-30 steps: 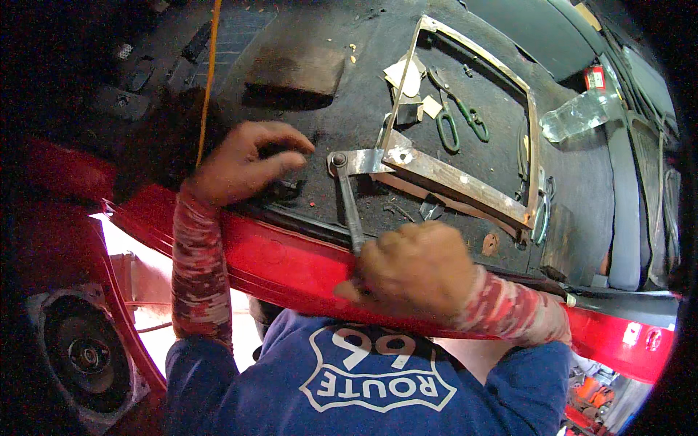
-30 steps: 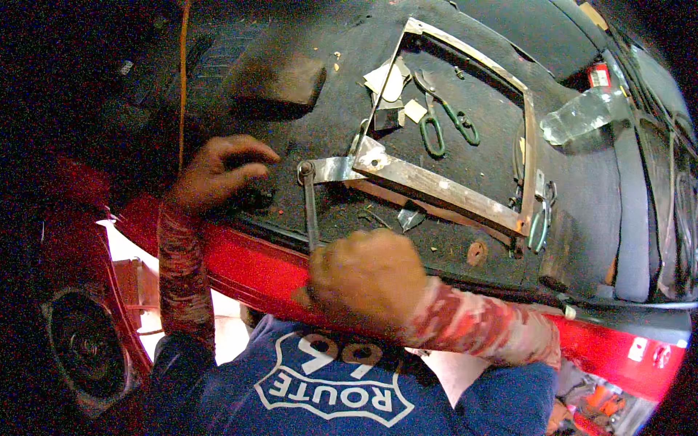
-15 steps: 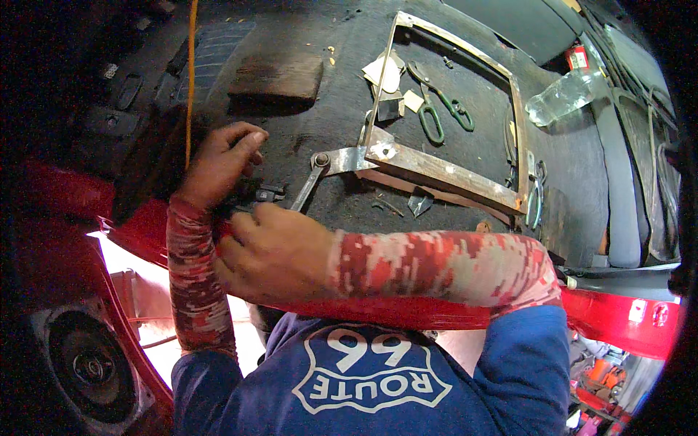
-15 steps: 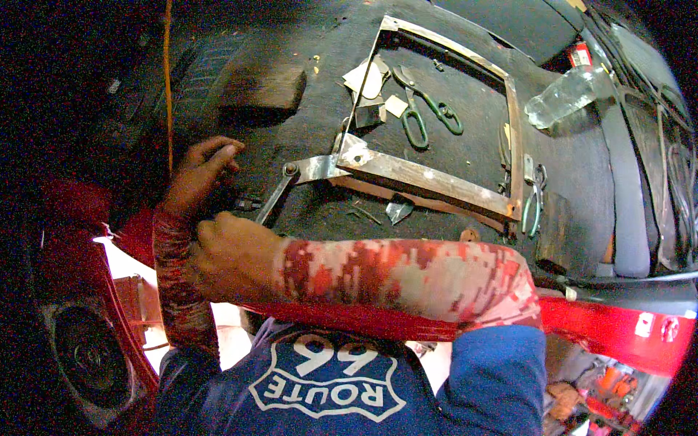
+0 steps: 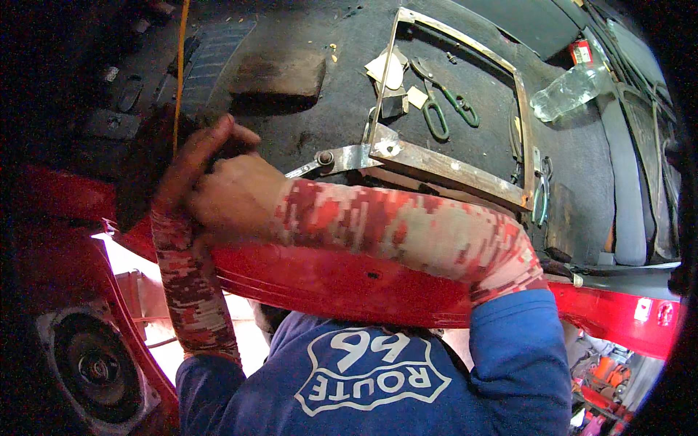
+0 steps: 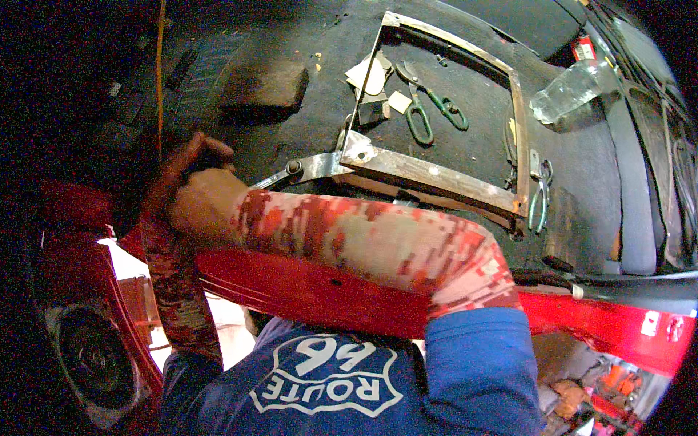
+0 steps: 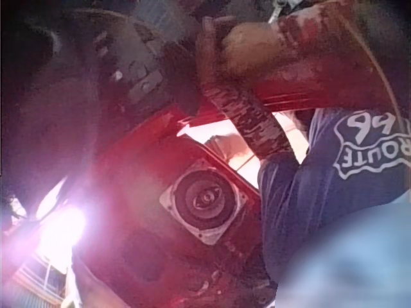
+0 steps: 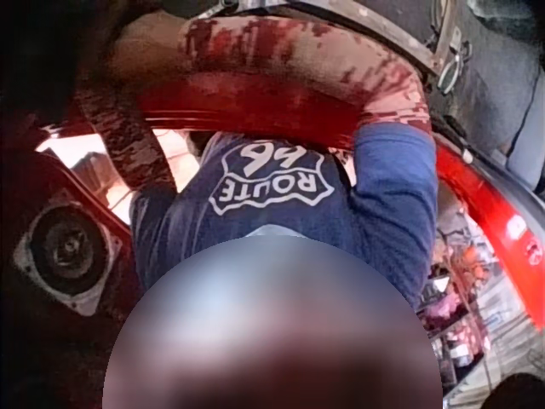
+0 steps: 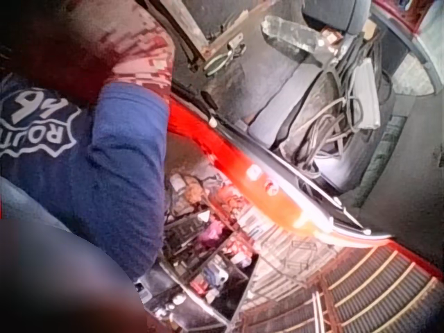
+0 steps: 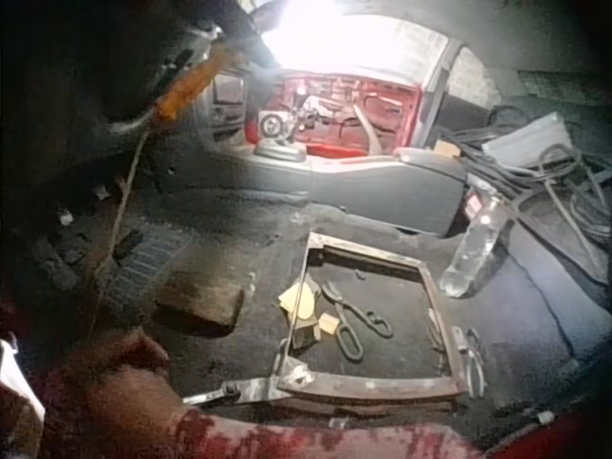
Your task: The person walks to a red car and opens the trunk. They then pick up a metal bracket and a bolt, repeatedly test the fit, and use a wrench to tighten the bolt onto the bracket while working on the trunk lid.
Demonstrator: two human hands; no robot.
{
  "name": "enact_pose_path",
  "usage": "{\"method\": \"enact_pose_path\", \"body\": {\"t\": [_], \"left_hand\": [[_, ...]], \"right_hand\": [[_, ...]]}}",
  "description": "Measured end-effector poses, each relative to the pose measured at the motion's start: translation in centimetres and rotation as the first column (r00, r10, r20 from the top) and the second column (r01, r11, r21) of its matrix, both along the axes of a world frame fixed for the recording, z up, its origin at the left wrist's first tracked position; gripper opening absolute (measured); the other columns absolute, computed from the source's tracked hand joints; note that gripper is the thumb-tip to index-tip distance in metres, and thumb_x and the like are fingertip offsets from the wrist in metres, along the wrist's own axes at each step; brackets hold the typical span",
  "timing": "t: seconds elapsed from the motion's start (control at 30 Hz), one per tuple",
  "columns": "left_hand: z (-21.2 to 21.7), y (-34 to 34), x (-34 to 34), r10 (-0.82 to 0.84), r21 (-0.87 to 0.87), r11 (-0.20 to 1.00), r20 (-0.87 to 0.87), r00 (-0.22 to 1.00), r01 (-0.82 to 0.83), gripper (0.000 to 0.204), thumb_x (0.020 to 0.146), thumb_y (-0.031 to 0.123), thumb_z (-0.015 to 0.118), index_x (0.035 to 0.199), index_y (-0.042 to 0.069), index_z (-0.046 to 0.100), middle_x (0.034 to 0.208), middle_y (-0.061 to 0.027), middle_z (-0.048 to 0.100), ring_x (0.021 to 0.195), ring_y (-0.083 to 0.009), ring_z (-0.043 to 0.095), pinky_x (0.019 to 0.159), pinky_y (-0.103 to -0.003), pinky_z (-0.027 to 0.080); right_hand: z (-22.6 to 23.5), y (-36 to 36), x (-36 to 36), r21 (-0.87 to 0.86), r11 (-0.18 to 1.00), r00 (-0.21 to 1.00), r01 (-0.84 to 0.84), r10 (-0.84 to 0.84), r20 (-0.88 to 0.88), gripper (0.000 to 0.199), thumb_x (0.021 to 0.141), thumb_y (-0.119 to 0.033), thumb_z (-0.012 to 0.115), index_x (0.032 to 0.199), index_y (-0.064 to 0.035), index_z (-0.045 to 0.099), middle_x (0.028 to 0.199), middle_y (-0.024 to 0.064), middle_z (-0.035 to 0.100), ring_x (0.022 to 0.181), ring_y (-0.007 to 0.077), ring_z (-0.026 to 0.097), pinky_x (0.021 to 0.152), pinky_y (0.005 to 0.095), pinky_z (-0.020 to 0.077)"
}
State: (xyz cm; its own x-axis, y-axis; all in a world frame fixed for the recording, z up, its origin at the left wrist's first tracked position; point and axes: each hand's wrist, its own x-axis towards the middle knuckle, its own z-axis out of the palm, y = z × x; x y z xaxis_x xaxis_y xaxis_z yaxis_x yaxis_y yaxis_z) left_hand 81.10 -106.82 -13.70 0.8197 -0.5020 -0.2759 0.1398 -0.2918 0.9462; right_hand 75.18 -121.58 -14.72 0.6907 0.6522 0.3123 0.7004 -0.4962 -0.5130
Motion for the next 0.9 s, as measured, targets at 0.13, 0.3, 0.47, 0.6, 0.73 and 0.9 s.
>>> {"method": "enact_pose_path", "body": {"t": [0.13,0.3,0.47,0.6,0.73,0.9], "left_hand": [[1.2,-2.5,-0.8,-0.44,0.057,0.898,0.115,0.891,0.436,0.038,0.101,0.034,0.063,0.121,0.002,0.065,0.1,-0.0064,0.069,0.102,-0.0138,0.063,0.094,-0.03,0.049],[1.6,-3.4,-2.6,-0.427,0.045,0.901,-0.086,0.9,0.432,0.033,0.094,0.009,0.071,0.124,0.002,0.06,0.097,-0.0023,0.067,0.089,-0.0094,0.061,0.076,-0.026,0.049],[2.0,-4.2,-3.2,-0.491,0.363,0.846,0.248,0.835,0.39,0.04,0.089,0.009,0.073,0.128,0.006,0.063,0.092,-0.0126,0.073,0.08,-0.0215,0.068,0.07,-0.036,0.052],[2.1,-5.3,-5.8,-0.406,0.508,0.846,0.416,0.814,0.162,0.033,0.09,0.011,0.071,0.123,0.008,0.071,0.1,-0.0204,0.074,0.088,-0.0393,0.071,0.078,-0.047,0.054],[1.9,-6.0,-6.8,-0.354,0.564,0.826,0.502,0.789,0.012,0.026,0.091,0.013,0.071,0.116,0.008,0.076,0.097,-0.0219,0.074,0.088,-0.0403,0.072,0.078,-0.047,0.055],[2.0,-5.4,-4.3,-0.47,0.528,0.822,0.421,0.776,0.212,0.028,0.092,0.009,0.066,0.118,0.004,0.075,0.095,-0.0198,0.076,0.085,-0.034,0.075,0.079,-0.041,0.057]], "right_hand": [[2.0,-6.9,-3.4,0.083,0.996,0.999,-0.042,0.04,0.026,0.025,0.079,-0.029,0.078,0.093,-0.0094,0.071,0.088,0.0131,0.071,0.084,0.0373,0.072,0.071,0.0487,0.0578],[3.2,-17.7,-6.0,-0.092,0.947,0.947,0.309,-0.297,0.125,0.047,0.073,-0.032,0.088,0.106,-0.0067,0.066,0.101,0.0142,0.066,0.082,0.0341,0.064,0.071,0.0456,0.0516],[0.4,-20.9,-5.9,-0.197,0.77,0.784,0.607,-0.538,0.311,0.063,0.073,-0.048,0.086,0.113,-0.0064,0.062,0.103,0.0127,0.065,0.098,0.0336,0.062,0.081,0.0472,0.0484],[-1.0,-21.5,-5.3,-0.37,0.706,0.791,0.605,-0.587,0.174,0.072,0.077,-0.055,0.081,0.126,-0.0066,0.06,0.107,0.0126,0.066,0.1,0.0349,0.062,0.083,0.0478,0.0481],[-1.6,-21.6,-4.9,-0.34,0.713,0.787,0.612,-0.59,0.18,0.068,0.08,-0.053,0.08,0.127,-0.0074,0.06,0.106,0.0112,0.069,0.097,0.0336,0.064,0.081,0.0474,0.0477],[-2.1,-21.7,-4.9,-0.342,0.707,0.782,0.619,-0.595,0.187,0.065,0.08,-0.05,0.08,0.127,-0.009,0.061,0.104,0.01,0.07,0.096,0.0326,0.066,0.081,0.0467,0.0476]]}}
